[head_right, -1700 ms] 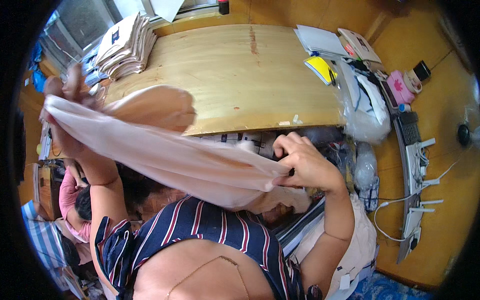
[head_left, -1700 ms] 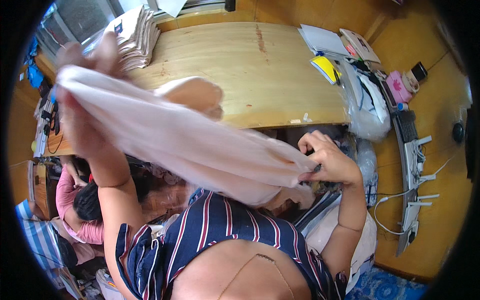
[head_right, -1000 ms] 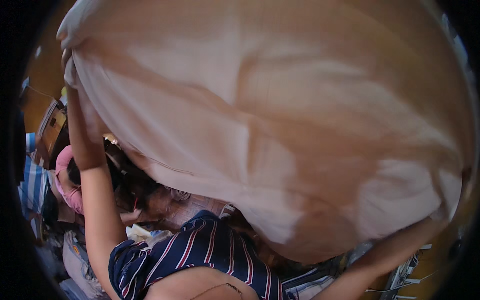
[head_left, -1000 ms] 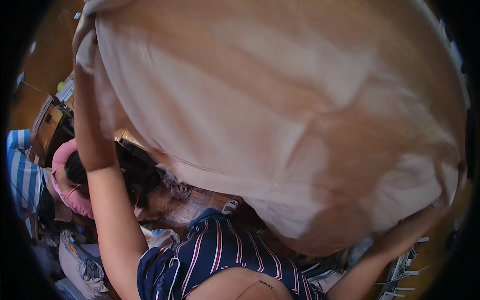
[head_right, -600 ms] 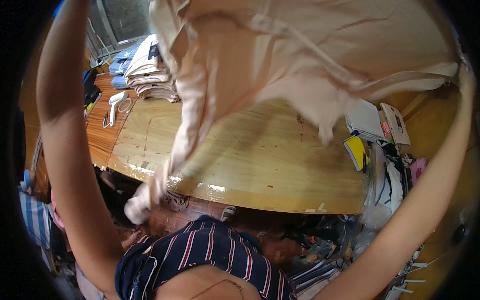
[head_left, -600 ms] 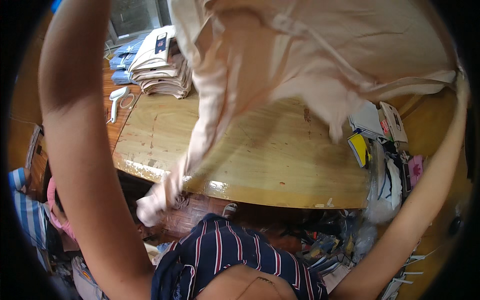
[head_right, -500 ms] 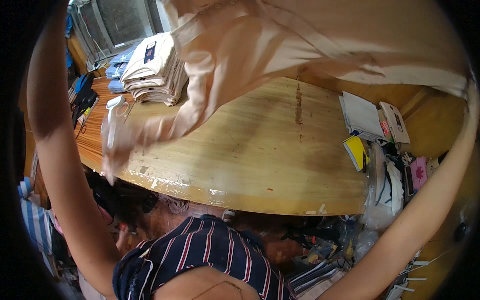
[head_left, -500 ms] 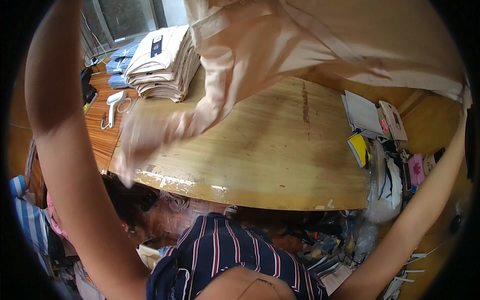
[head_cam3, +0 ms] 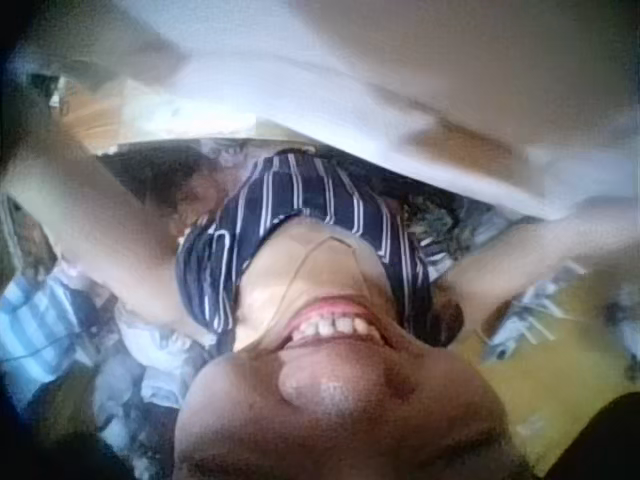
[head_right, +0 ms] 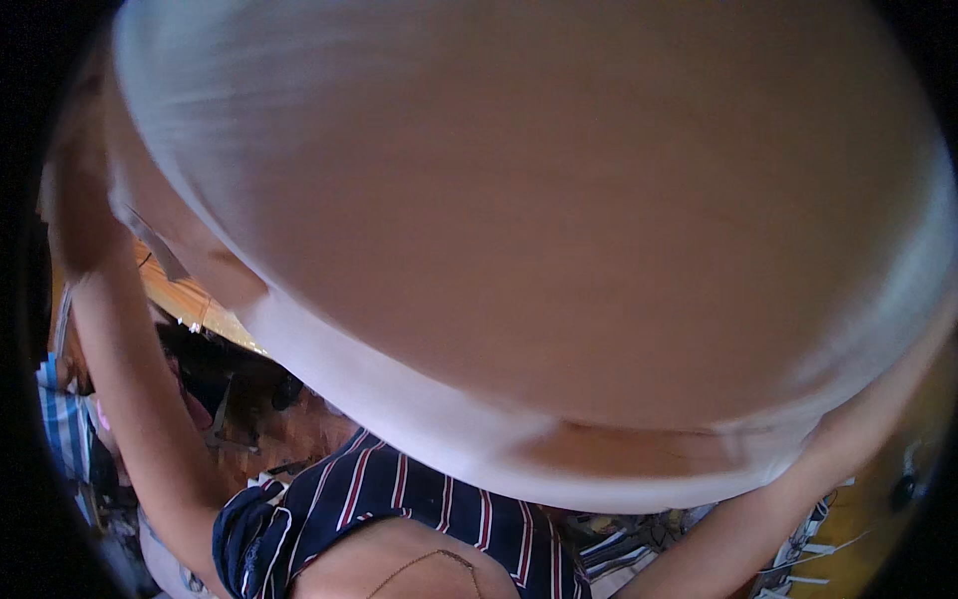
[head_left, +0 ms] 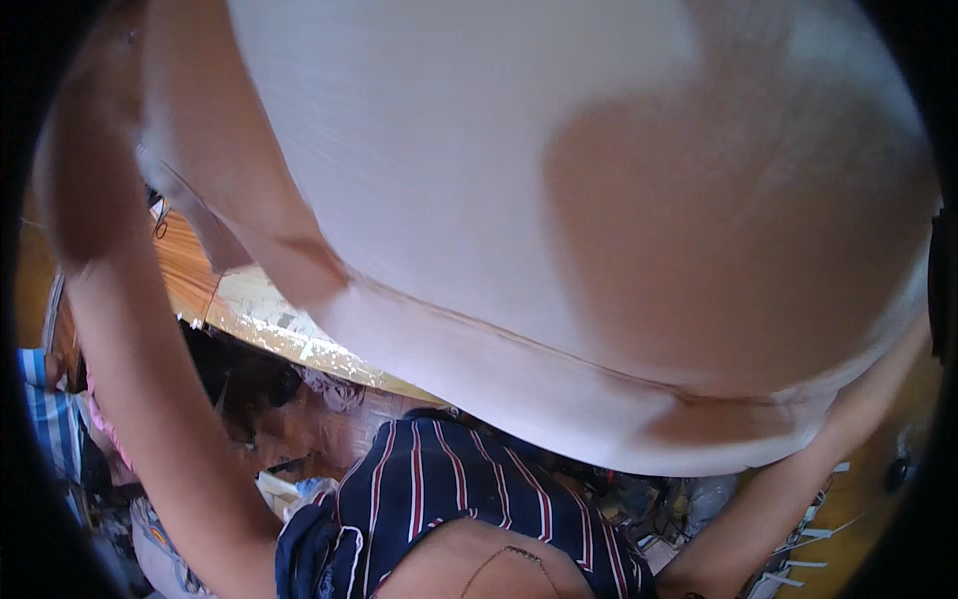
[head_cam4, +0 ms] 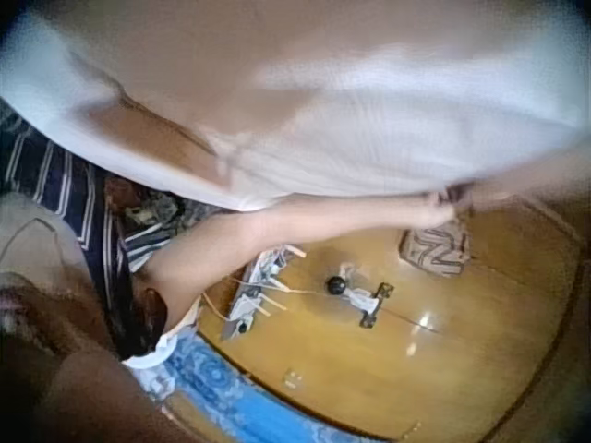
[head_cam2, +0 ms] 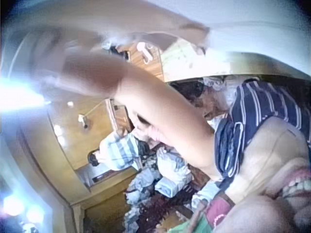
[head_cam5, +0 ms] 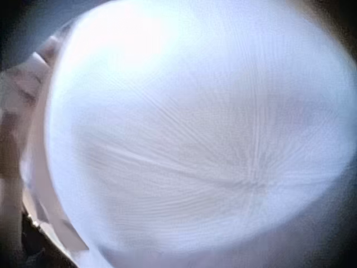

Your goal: The person folds a light-colored shirt on a wooden table, smooths it, and places a tag on it. They then use a small blade to cut threads on the shirt before folding it again and stacking it with other folded shirts.

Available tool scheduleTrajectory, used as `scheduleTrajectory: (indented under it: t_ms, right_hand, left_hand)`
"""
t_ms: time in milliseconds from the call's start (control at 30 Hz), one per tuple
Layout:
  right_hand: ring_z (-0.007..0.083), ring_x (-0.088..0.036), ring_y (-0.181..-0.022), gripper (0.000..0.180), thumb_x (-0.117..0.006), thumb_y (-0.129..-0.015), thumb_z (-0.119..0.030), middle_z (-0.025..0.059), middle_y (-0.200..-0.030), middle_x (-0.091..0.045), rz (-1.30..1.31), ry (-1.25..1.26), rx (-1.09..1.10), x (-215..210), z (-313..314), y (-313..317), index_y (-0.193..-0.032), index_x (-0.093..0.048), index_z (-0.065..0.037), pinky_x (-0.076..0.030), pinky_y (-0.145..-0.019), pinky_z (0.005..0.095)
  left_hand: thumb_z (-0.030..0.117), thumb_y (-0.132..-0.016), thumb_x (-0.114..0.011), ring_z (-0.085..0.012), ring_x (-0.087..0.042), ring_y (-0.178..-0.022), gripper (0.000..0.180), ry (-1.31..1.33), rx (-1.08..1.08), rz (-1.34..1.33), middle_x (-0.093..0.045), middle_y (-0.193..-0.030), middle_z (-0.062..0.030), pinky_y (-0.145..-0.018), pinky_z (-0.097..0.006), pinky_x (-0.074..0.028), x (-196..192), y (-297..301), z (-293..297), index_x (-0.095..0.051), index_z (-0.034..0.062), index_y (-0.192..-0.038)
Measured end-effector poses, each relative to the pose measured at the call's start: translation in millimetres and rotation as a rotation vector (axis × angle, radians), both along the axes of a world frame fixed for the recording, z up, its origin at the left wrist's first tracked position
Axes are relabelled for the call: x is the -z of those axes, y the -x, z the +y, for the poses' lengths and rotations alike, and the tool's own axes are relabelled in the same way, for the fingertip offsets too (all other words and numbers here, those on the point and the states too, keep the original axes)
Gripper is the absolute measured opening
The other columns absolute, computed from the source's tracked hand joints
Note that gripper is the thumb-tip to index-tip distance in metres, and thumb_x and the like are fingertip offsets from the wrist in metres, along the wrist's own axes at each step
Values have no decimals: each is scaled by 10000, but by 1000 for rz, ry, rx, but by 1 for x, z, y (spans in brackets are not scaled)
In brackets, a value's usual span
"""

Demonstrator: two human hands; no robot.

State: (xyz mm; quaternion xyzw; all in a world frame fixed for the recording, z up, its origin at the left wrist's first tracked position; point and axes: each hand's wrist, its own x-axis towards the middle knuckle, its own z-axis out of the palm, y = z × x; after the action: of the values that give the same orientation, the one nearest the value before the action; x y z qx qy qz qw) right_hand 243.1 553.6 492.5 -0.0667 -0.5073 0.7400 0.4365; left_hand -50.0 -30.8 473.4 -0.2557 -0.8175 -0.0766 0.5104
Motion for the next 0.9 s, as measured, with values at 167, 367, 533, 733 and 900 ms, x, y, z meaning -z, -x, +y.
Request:
scheduleTrajectory:
  t_ms: [167, 367, 533, 733, 900]
  right_hand:
    - [333, -517, -969, 354, -381, -867, -178, 196, -1121, -488, -213, 120, -31, 143, 73, 118, -1121, -372, 68, -461, -773, 416]
    - [210, -552, -803, 542, -486, -754, 66, 129, -1035, -524, -566, -310, 524, 321, -66, 163, -1218, -278, -121, -448, -667, 307]
    - [188, -576, -676, 208, -443, -810, -27, 120, -818, -560, -183, -532, -95, 417, -265, 154, -1010, -478, 20, -480, -616, 262]
    - [184, -557, -694, 181, -493, -743, 34, 101, -802, -559, -506, -739, -602, 499, -421, 151, -899, -580, -1, -448, -645, 279]
    - [252, -523, -801, 220, -534, -700, 69, 113, -880, -504, -594, -946, -521, 496, -419, 127, -891, -599, -18, -429, -715, 316]
  left_hand:
    - [184, -744, -554, -218, -575, -645, 157, -19, 118, 82, -599, -710, -102, -601, -310, -454, 30, 6, 29, -598, 46, -805]
    - [174, -766, -527, -243, -586, -660, 154, 30, 270, -269, -605, -736, -114, -611, -312, -456, 229, 13, 28, -601, 56, -830]
    - [169, -772, -540, -262, -592, -648, 156, -7, 62, -1083, -610, -712, -120, -619, -330, -459, 401, -80, -13, -609, 78, -877]
    - [178, -685, -630, -334, -565, -735, 216, -192, 119, -1052, -572, -814, -174, -649, -382, -450, 468, -131, -32, -601, 51, -858]
    - [113, -657, -646, -330, -552, -788, 278, -153, 79, -1111, -533, -878, -158, -683, -373, -449, 463, -154, -21, -585, 66, -925]
